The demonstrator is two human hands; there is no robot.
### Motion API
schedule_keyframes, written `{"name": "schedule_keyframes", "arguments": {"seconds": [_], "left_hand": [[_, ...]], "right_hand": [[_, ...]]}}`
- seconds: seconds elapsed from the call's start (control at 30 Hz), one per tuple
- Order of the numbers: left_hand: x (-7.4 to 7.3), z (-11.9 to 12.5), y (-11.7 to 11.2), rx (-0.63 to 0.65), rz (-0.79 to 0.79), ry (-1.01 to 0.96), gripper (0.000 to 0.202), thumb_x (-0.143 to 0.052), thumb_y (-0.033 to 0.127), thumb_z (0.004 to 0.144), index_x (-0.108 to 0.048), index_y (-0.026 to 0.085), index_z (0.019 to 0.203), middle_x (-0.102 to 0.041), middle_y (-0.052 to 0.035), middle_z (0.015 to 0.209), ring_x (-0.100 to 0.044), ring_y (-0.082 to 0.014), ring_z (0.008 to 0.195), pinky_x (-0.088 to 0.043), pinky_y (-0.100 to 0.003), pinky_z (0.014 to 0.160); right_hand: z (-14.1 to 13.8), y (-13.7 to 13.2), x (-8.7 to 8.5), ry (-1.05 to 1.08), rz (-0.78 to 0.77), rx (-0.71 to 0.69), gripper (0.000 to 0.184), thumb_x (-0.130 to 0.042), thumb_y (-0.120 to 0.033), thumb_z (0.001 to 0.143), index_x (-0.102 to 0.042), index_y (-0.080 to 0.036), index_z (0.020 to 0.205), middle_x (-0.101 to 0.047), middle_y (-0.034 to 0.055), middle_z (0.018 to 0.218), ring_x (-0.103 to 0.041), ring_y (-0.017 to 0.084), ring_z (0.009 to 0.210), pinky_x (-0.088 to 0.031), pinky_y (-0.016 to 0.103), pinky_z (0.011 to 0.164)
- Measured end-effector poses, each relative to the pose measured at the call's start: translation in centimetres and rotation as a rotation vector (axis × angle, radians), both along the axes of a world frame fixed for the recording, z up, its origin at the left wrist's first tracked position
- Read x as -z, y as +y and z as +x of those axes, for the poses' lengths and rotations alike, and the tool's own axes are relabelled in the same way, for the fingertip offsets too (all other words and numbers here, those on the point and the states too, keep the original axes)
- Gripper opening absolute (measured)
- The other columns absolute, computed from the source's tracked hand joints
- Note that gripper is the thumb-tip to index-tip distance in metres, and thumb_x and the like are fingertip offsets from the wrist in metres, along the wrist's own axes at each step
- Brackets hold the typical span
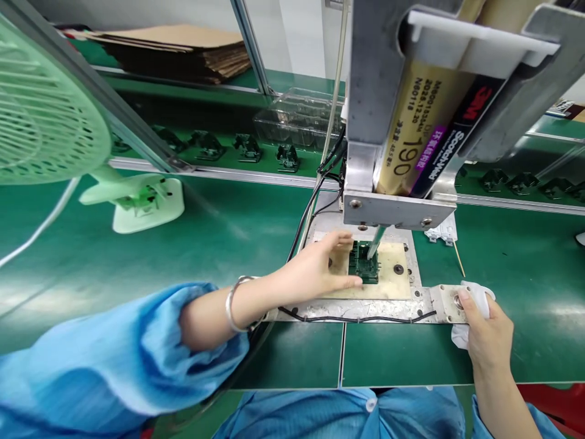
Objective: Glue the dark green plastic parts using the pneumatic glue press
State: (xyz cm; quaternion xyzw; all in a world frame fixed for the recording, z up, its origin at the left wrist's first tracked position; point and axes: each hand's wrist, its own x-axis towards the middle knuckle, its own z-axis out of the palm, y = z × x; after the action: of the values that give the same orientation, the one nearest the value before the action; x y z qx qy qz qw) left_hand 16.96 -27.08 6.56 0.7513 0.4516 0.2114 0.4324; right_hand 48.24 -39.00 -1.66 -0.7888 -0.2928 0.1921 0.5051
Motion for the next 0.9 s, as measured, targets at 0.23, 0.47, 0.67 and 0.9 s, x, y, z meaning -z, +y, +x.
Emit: {"name": "schedule_keyframes", "arguments": {"seconds": [0.23,0.47,0.67,0.9], "left_hand": [[-0.9,1.1,0.1,0.069,-0.267,-0.318,0.042,-0.078,0.030,0.070,-0.056,0.017,0.103,-0.066,-0.0081,0.105,-0.064,-0.0228,0.101,-0.050,-0.041,0.094],[-3.0,1.2,-1.6,-0.065,-0.581,-0.193,0.032,-0.071,0.045,0.072,-0.058,0.017,0.081,-0.059,-0.0011,0.078,-0.060,-0.0172,0.072,-0.048,-0.027,0.063],[-3.1,0.1,-6.1,-0.025,-0.523,-0.244,0.031,-0.073,0.035,0.068,-0.062,0.018,0.090,-0.064,-0.0038,0.088,-0.063,-0.0204,0.084,-0.052,-0.030,0.074],[-3.9,-0.5,-10.2,0.232,-0.084,-0.343,0.057,-0.076,0.013,0.060,-0.065,0.019,0.115,-0.065,-0.0056,0.101,-0.064,-0.0215,0.092,-0.053,-0.030,0.084]], "right_hand": [[0.2,0.0,0.4,-0.005,0.029,-0.027,0.059,-0.077,-0.066,0.064,-0.073,-0.015,0.094,-0.064,0.0027,0.071,-0.053,0.019,0.062,-0.041,0.028,0.054],[0.3,0.4,0.2,-0.035,0.026,-0.031,0.054,-0.076,-0.065,0.065,-0.073,-0.017,0.090,-0.066,0.0030,0.075,-0.058,0.022,0.069,-0.043,0.029,0.060],[-1.1,-1.5,-0.7,-0.312,0.097,0.116,0.044,-0.073,-0.061,0.073,-0.066,-0.018,0.072,-0.052,-0.0008,0.058,-0.048,0.018,0.056,-0.037,0.030,0.056],[-6.5,-6.1,-7.3,-0.496,0.406,-0.890,0.024,-0.069,-0.042,0.087,-0.063,-0.021,0.078,-0.059,0.0020,0.073,-0.054,0.016,0.057,-0.043,0.028,0.052]]}}
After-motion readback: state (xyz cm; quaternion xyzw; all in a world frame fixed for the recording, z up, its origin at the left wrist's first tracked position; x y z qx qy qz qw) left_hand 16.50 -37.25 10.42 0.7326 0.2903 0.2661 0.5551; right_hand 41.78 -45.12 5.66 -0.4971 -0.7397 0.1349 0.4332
